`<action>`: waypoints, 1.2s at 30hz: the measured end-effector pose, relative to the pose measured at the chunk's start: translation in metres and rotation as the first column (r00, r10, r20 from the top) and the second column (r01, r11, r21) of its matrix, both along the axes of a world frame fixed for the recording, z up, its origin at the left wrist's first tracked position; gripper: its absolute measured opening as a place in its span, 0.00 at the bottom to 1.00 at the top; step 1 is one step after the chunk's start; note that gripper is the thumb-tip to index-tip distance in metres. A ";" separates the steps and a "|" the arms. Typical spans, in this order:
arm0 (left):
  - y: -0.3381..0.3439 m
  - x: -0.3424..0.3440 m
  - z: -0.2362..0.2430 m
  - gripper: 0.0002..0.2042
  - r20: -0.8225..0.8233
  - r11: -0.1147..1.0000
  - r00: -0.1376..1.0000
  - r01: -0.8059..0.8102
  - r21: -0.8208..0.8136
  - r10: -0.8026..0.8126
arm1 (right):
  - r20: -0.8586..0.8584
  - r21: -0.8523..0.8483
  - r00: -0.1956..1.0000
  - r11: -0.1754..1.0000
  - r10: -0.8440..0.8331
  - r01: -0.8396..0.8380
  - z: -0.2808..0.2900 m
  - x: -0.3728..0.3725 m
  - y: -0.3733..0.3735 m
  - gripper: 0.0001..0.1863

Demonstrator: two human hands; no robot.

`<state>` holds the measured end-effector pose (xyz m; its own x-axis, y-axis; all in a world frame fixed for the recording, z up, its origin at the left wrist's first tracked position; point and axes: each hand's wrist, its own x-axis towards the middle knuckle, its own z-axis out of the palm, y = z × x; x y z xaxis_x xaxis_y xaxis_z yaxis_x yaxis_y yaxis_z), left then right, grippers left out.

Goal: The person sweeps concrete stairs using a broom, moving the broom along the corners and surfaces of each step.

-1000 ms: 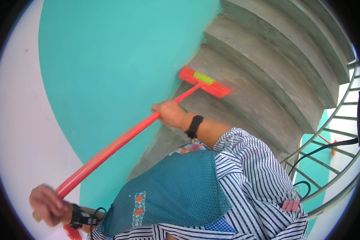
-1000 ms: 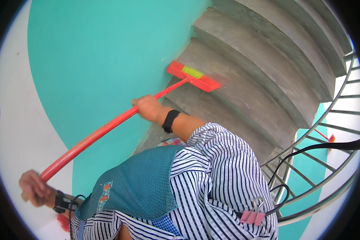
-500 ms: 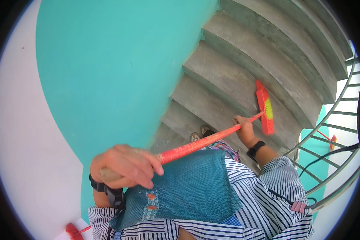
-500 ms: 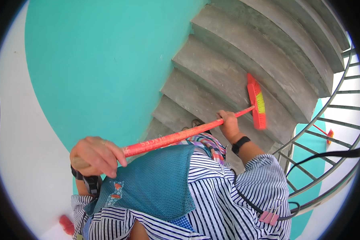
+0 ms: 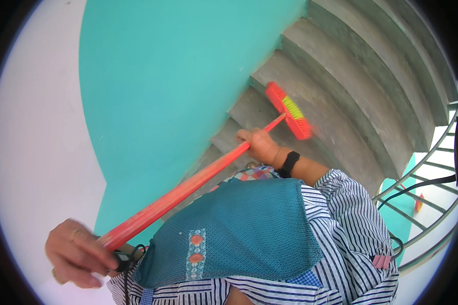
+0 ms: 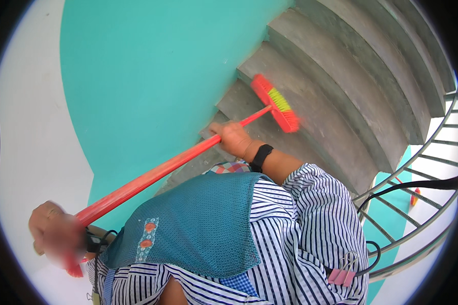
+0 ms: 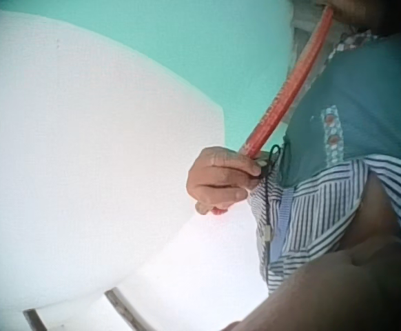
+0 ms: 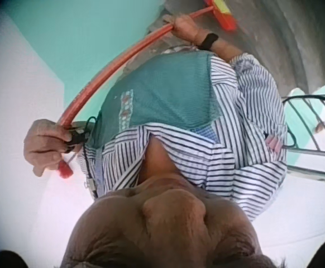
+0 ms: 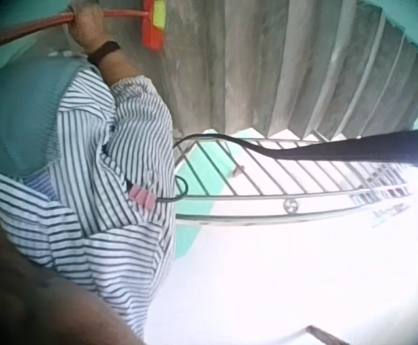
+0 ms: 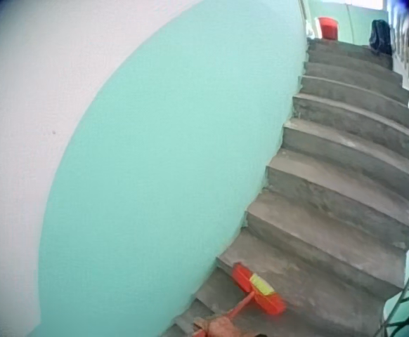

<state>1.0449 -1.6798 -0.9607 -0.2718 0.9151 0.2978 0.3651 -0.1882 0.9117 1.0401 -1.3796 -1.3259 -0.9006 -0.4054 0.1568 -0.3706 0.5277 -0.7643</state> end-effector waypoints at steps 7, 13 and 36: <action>-0.061 0.110 0.034 0.04 0.184 0.762 0.953 -0.303 0.573 0.241 | -0.234 -0.120 0.956 0.970 0.178 -0.210 0.107 -0.028 -0.027 0.11; 0.002 0.060 -0.020 0.05 -0.129 0.929 0.957 -0.210 0.305 0.258 | -0.346 0.005 0.930 0.991 0.124 -0.130 0.038 -0.118 -0.037 0.09; -0.013 0.066 -0.082 0.08 0.230 0.676 0.719 -0.695 0.245 0.656 | -0.135 0.194 0.969 0.964 0.209 -0.181 -0.006 -0.100 -0.005 0.08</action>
